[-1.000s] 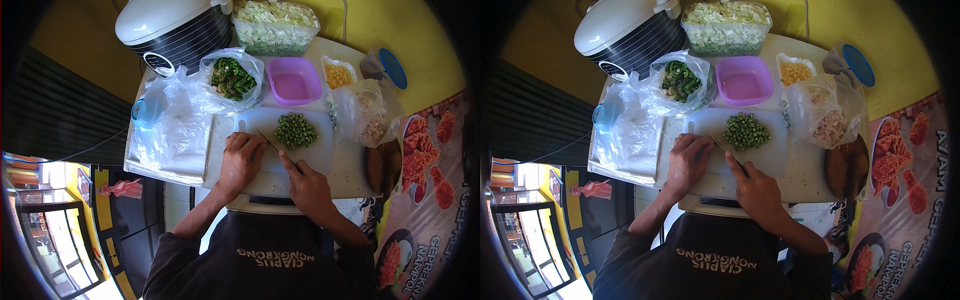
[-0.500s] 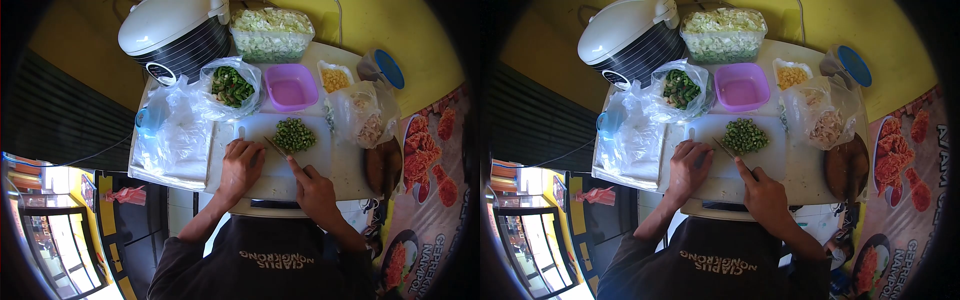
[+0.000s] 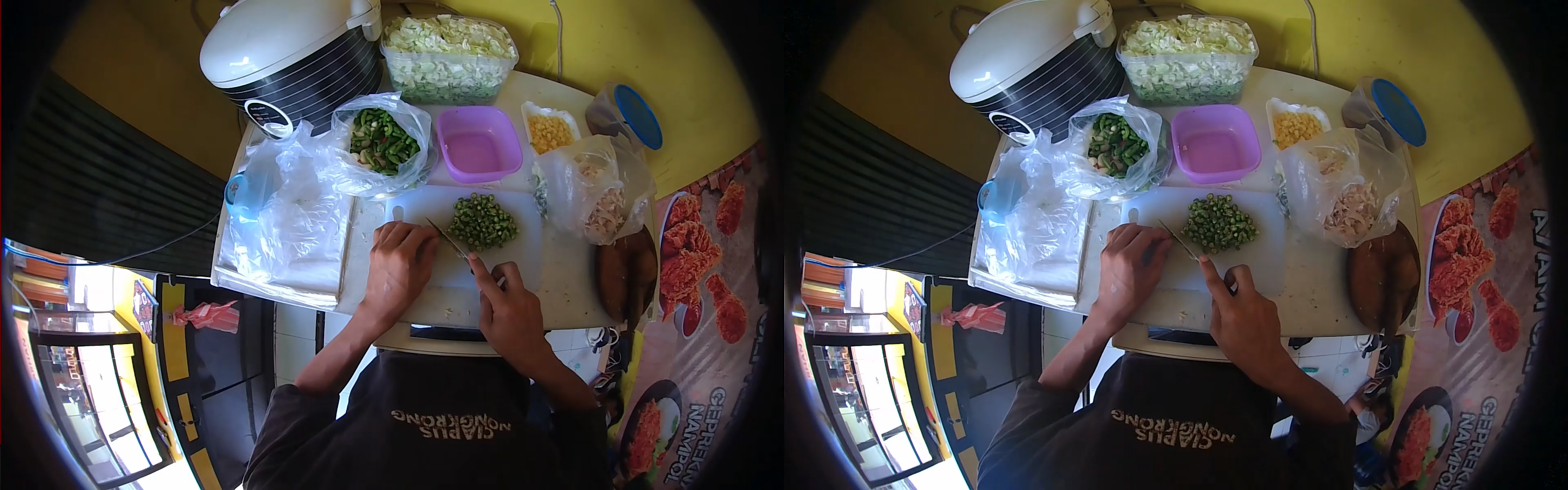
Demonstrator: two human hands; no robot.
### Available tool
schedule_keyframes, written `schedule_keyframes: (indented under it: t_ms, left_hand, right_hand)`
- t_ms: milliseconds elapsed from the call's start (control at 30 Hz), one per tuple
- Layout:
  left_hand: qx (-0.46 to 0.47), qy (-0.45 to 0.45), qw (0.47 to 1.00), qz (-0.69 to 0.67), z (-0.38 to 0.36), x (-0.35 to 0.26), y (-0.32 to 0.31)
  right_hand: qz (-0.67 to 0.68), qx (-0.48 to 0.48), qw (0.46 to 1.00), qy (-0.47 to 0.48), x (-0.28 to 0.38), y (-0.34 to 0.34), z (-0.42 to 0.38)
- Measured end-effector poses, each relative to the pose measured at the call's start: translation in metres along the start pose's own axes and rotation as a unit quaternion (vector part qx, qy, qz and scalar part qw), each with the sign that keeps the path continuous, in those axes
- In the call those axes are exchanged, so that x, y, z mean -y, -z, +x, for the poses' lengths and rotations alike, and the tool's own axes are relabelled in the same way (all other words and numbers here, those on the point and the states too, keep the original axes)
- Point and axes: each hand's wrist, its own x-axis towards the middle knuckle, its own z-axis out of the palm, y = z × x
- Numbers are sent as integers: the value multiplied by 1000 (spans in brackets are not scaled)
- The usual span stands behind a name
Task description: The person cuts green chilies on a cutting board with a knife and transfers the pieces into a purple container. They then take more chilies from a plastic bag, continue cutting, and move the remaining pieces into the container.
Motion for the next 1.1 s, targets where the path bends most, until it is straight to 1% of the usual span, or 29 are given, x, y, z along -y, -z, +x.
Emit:
schedule_keyframes:
  t_ms: [167, 267, 467, 567, 733, 833, 967, 1100]
  left_hand:
    - [-5, -3, 1000, 4, 0, 1, -2]
    - [-6, -5, 1000, 4, 0, 1, -1]
    - [-2, -10, 1000, 10, -1, 2, -3]
    - [-4, -4, 1000, 11, 1, 0, -2]
    - [2, 3, 1000, -1, 0, 1, -1]
    - [-5, -11, 1000, 6, 0, 0, -1]
    - [-2, -9, 1000, 6, -1, 3, -2]
    - [-1, -3, 1000, 1, -2, 0, -1]
  right_hand:
    - [-27, 16, 1000, 4, -1, 11, -3]
    - [-47, 43, 998, -6, -1, 19, -4]
    - [-29, 45, 999, -10, 3, -1, 12]
    - [-20, 62, 998, -12, 7, 1, 21]
    - [-18, 82, 996, -16, 2, 14, 3]
    - [-14, 80, 997, -13, -2, 13, -3]
    - [-30, 75, 997, -11, 1, 3, 3]
    - [-26, 85, 996, -13, 0, 11, 4]
